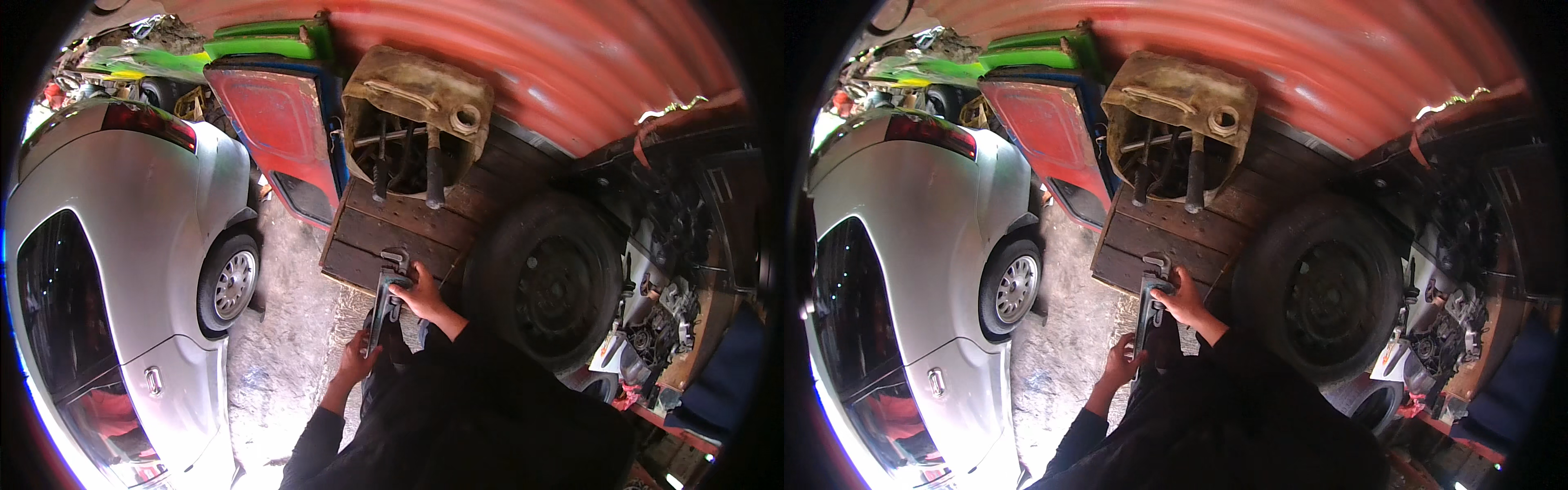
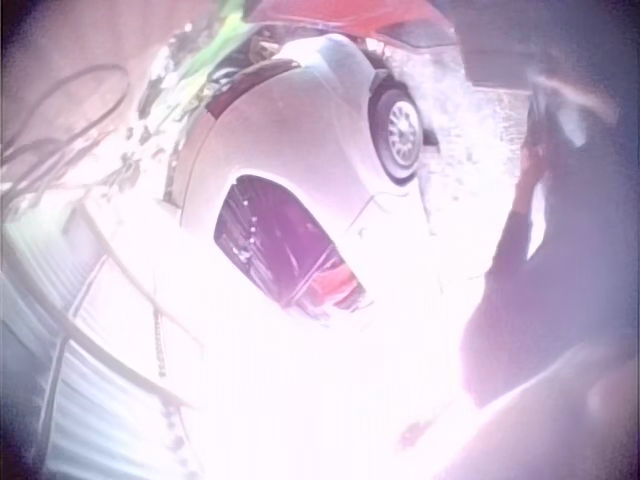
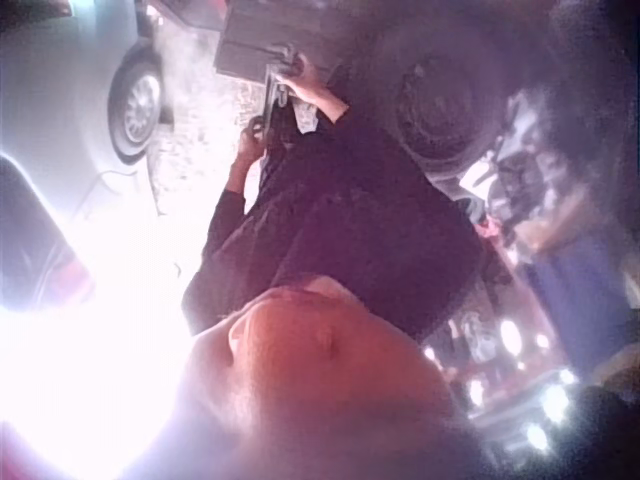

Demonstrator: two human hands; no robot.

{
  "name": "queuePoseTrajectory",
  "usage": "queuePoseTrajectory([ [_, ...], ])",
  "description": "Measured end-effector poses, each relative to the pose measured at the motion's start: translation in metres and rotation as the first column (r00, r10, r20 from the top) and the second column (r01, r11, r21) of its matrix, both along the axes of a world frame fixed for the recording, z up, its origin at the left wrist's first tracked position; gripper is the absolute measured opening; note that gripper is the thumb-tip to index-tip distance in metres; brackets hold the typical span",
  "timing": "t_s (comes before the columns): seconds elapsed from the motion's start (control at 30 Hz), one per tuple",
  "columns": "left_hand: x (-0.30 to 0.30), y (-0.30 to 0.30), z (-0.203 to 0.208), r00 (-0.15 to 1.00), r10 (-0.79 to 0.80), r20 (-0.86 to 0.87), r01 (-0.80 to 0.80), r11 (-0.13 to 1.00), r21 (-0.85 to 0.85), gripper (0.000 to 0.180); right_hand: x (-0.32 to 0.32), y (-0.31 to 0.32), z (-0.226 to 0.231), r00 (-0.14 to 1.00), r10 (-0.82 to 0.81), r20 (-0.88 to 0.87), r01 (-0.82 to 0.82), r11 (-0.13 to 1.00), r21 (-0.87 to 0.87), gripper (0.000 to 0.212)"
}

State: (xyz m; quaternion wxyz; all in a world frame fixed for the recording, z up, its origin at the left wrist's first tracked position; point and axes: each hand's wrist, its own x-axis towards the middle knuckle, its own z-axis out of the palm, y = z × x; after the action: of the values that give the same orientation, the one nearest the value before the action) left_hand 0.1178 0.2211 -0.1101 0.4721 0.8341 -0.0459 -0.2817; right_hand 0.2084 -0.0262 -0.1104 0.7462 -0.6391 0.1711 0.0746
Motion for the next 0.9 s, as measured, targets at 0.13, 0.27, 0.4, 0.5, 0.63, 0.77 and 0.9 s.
queuePoseTrajectory([
  [0.13, 0.036, -0.027, 0.057, 0.998, 0.048, 0.04, -0.04, 0.983, -0.18, 0.032, 0.008, -0.013, 0.105, 0.964, -0.023, 0.265, 0.026, 1.0, -0.011, 0.056],
  [0.27, 0.065, -0.048, 0.127, 0.99, 0.008, 0.142, 0.045, 0.93, -0.365, 0.026, 0.021, -0.027, 0.19, 0.869, -0.159, 0.469, 0.068, 0.976, 0.205, 0.051],
  [0.4, 0.071, -0.066, 0.192, 0.959, -0.044, 0.28, 0.187, 0.84, -0.509, 0.028, 0.009, -0.045, 0.259, 0.749, -0.226, 0.623, 0.074, 0.963, 0.261, 0.051],
  [0.5, 0.071, -0.068, 0.205, 0.94, -0.066, 0.334, 0.237, 0.83, -0.505, 0.023, -0.006, -0.056, 0.273, 0.671, -0.237, 0.703, 0.085, 0.966, 0.245, 0.053],
  [0.63, 0.071, -0.072, 0.209, 0.937, -0.105, 0.333, 0.274, 0.812, -0.515, 0.024, -0.015, -0.064, 0.272, 0.628, -0.274, 0.728, 0.105, 0.957, 0.269, 0.054],
  [0.77, 0.074, -0.082, 0.223, 0.962, -0.249, -0.115, 0.056, 0.589, -0.806, 0.05, -0.013, -0.069, 0.259, 0.642, -0.376, 0.668, 0.069, 0.896, 0.438, 0.058],
  [0.9, 0.073, -0.087, 0.227, 0.975, -0.224, 0.001, 0.171, 0.739, -0.652, 0.054, 0.002, -0.081, 0.234, 0.765, -0.226, 0.603, -0.34, 0.653, 0.677, 0.068],
])
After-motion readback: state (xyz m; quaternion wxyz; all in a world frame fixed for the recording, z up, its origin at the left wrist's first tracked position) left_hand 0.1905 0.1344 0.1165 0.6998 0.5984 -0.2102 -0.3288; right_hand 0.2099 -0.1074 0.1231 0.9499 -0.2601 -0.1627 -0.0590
